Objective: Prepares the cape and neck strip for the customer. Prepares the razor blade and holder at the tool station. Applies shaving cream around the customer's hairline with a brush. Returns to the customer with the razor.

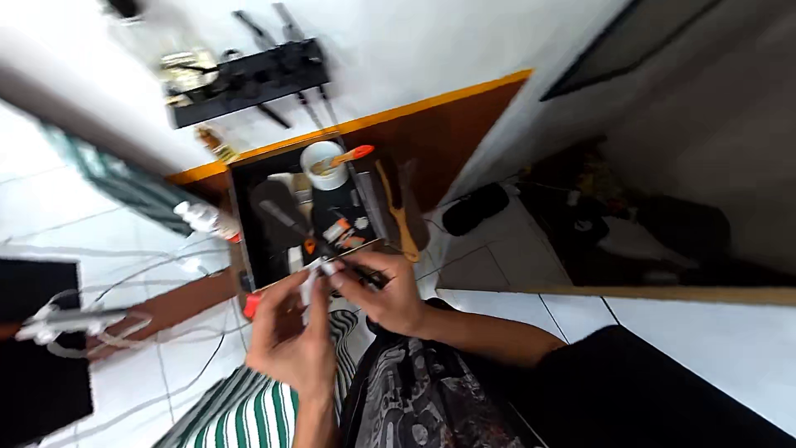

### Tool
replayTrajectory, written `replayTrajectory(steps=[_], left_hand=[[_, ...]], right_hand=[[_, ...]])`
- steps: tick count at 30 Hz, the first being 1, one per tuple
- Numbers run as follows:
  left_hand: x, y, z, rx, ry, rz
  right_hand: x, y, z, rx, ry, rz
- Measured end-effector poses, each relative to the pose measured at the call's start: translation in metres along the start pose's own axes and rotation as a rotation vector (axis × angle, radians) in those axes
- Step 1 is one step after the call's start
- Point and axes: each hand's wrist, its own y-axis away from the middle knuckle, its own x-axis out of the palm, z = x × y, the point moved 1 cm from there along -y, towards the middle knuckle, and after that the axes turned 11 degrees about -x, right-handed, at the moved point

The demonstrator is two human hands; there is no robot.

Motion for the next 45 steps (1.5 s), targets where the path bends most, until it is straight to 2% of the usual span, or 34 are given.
replayTrajectory(steps=[2, 6, 8, 10, 12, 13, 15, 20, 21, 24, 26, 28, 35, 40, 45], left_hand=[[0.002, -0.002, 0.001, -0.033, 0.074, 0.021], [0.008, -0.008, 0.004, -0.098, 0.168, 0.046], [0.012, -0.010, 0.008, -0.124, 0.175, 0.087], [0.018, -0.011, 0.011, -0.146, 0.192, 0.143], [0.025, -0.010, 0.013, -0.160, 0.218, 0.207], [0.029, -0.009, 0.014, -0.162, 0.228, 0.245], [0.039, -0.009, 0.014, -0.164, 0.258, 0.312], [0.054, -0.005, 0.006, -0.159, 0.307, 0.407], [0.055, -0.003, 0.005, -0.153, 0.317, 0.423], [0.055, 0.001, 0.007, -0.151, 0.363, 0.449], [0.050, 0.004, 0.010, -0.172, 0.388, 0.431], [0.044, 0.007, 0.014, -0.195, 0.415, 0.396], [0.027, 0.013, 0.032, -0.251, 0.445, 0.324], [0.027, 0.007, 0.036, -0.261, 0.452, 0.311], [0.025, -0.003, 0.034, -0.258, 0.426, 0.294]], right_hand=[[-0.015, 0.003, 0.005, -0.089, 0.063, -0.024], [-0.075, 0.027, 0.039, -0.297, 0.246, -0.237], [-0.120, 0.049, 0.062, -0.363, 0.479, -0.356], [-0.169, 0.070, 0.089, -0.372, 0.903, -0.388], [-0.208, 0.089, 0.114, -0.178, 1.375, -0.304], [-0.219, 0.096, 0.122, -0.012, 1.525, -0.244], [-0.226, 0.105, 0.123, 0.256, 1.663, -0.124], [-0.227, 0.095, 0.105, 0.419, 1.805, 0.230], [-0.230, 0.090, 0.104, 0.506, 1.816, 0.310], [-0.228, 0.069, 0.104, 0.951, 1.842, 0.569], [-0.229, 0.065, 0.099, 1.121, 1.795, 0.626], [-0.231, 0.065, 0.094, 1.112, 1.823, 0.619], [-0.246, 0.071, 0.084, 0.914, 1.906, 0.676], [-0.245, 0.046, 0.071, 0.958, 1.912, 0.663], [-0.239, 0.007, 0.053, 0.899, 1.865, 0.642]])
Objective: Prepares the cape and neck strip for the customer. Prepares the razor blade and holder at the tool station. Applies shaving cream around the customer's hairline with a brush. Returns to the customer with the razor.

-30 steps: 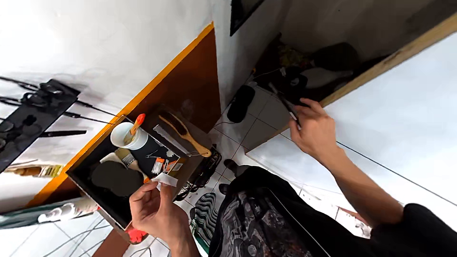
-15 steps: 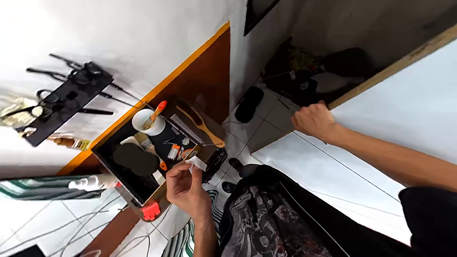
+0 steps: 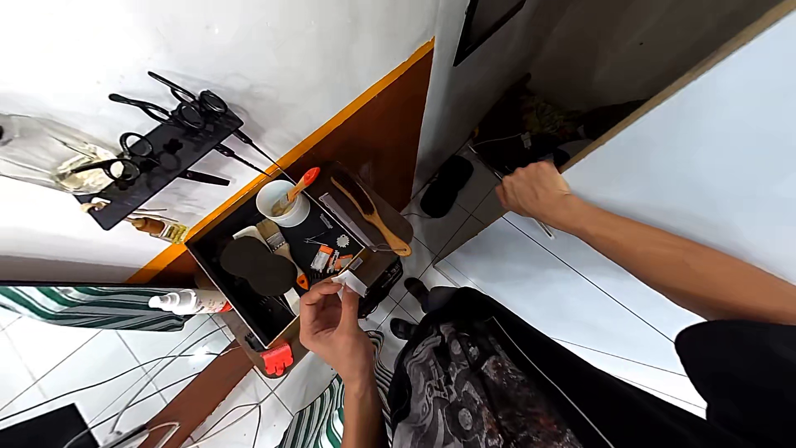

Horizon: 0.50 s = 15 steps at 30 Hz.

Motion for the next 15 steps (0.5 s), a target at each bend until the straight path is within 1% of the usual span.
replayTrajectory(steps=[5, 10, 15], left_hand=[[-0.006, 0.002, -0.005, 0.017, -0.024, -0.042], [-0.006, 0.010, -0.006, 0.023, -0.017, -0.107], [-0.015, 0.018, -0.011, 0.044, -0.017, -0.181]], right_hand=[[-0.028, -0.044, 0.018, -0.054, -0.027, -0.056], [-0.064, -0.090, 0.036, -0.109, 0.003, -0.042], [-0.089, -0.133, 0.052, -0.161, 0.026, -0.091]])
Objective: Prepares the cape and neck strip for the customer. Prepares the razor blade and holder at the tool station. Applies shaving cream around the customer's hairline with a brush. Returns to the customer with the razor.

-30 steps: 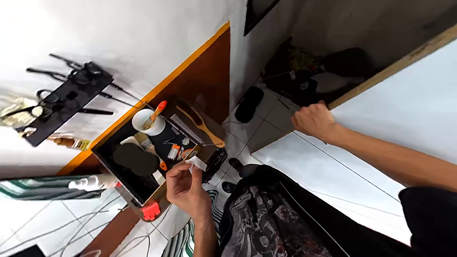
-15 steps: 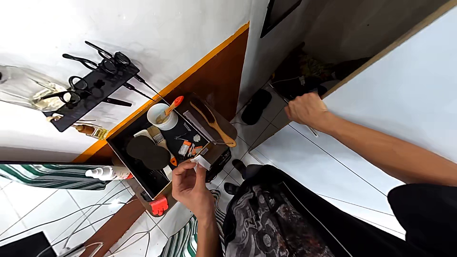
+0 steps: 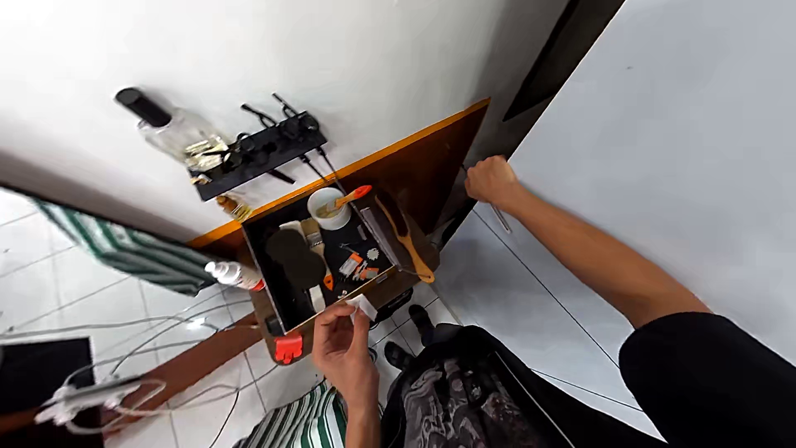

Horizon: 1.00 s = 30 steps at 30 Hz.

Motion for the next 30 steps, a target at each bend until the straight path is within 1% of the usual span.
replayTrajectory(steps=[5, 10, 13, 16, 18, 20, 22, 24, 25, 28, 30], left_hand=[[-0.003, 0.001, -0.005, 0.001, -0.032, -0.068], [-0.006, -0.005, -0.008, -0.010, -0.009, -0.137], [-0.010, -0.009, -0.008, -0.002, -0.012, -0.171], [-0.010, -0.013, -0.009, 0.000, -0.016, -0.190], [-0.010, -0.014, -0.011, -0.010, -0.015, -0.206], [-0.009, -0.016, -0.014, -0.025, -0.014, -0.217], [-0.008, -0.016, -0.018, -0.038, -0.013, -0.222], [-0.007, -0.015, -0.019, -0.017, -0.037, -0.230], [-0.006, -0.015, -0.020, 0.017, -0.078, -0.233], [0.000, -0.013, -0.018, 0.215, -0.324, -0.234], [0.002, -0.010, -0.018, 0.322, -0.462, -0.226]], right_hand=[[-0.019, -0.034, 0.005, -0.027, 0.020, -0.037], [-0.027, -0.062, 0.010, -0.037, 0.041, -0.036], [-0.037, -0.066, 0.013, -0.024, -0.050, -0.091], [-0.044, -0.040, 0.026, -0.092, -0.286, -0.229], [-0.040, -0.010, 0.041, -0.220, -0.547, -0.344], [-0.035, 0.025, 0.056, -0.401, -0.760, -0.438], [-0.026, 0.057, 0.069, -0.562, -1.017, -0.481], [-0.019, 0.077, 0.093, -0.630, -1.350, -0.455], [-0.014, 0.086, 0.110, -0.657, -1.436, -0.453], [-0.001, 0.106, 0.163, -0.731, -1.458, -0.468], [0.005, 0.112, 0.186, -0.743, -1.532, -0.445]])
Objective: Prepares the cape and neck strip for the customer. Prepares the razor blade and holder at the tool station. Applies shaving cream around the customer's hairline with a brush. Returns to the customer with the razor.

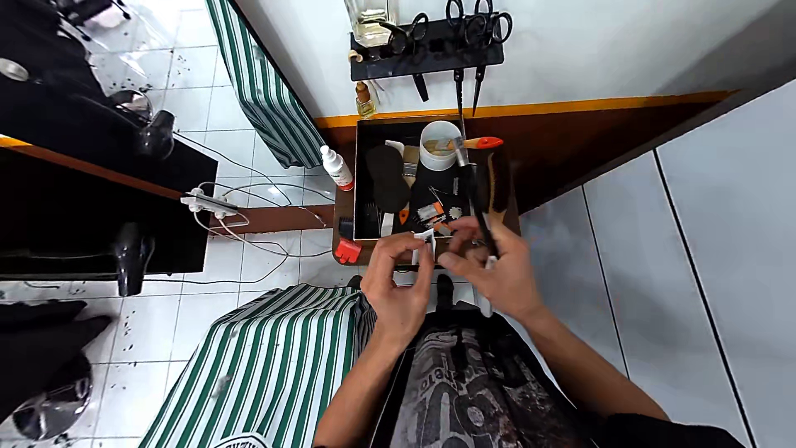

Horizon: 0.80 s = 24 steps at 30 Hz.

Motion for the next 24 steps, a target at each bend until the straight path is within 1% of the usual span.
replayTrajectory(steps=[2, 6, 10, 14, 18, 24], left_hand=[[0.001, 0.003, -0.003, 0.046, -0.057, 0.019], [-0.001, 0.005, -0.004, 0.050, -0.055, 0.051], [-0.003, 0.005, -0.006, -0.011, 0.006, 0.073], [-0.005, 0.004, -0.010, -0.096, 0.110, 0.103], [-0.005, 0.002, -0.012, -0.121, 0.085, 0.118], [-0.009, -0.006, -0.011, 0.051, -0.109, 0.193]], right_hand=[[0.009, 0.001, 0.000, 0.003, -0.087, -0.026], [0.012, 0.002, 0.003, -0.001, -0.146, -0.037], [0.011, 0.003, 0.001, -0.007, -0.164, -0.043], [0.010, 0.005, -0.003, 0.059, -0.237, -0.044], [0.009, 0.007, -0.007, 0.081, -0.252, -0.068], [0.003, 0.006, -0.008, 0.117, -0.288, -0.033]])
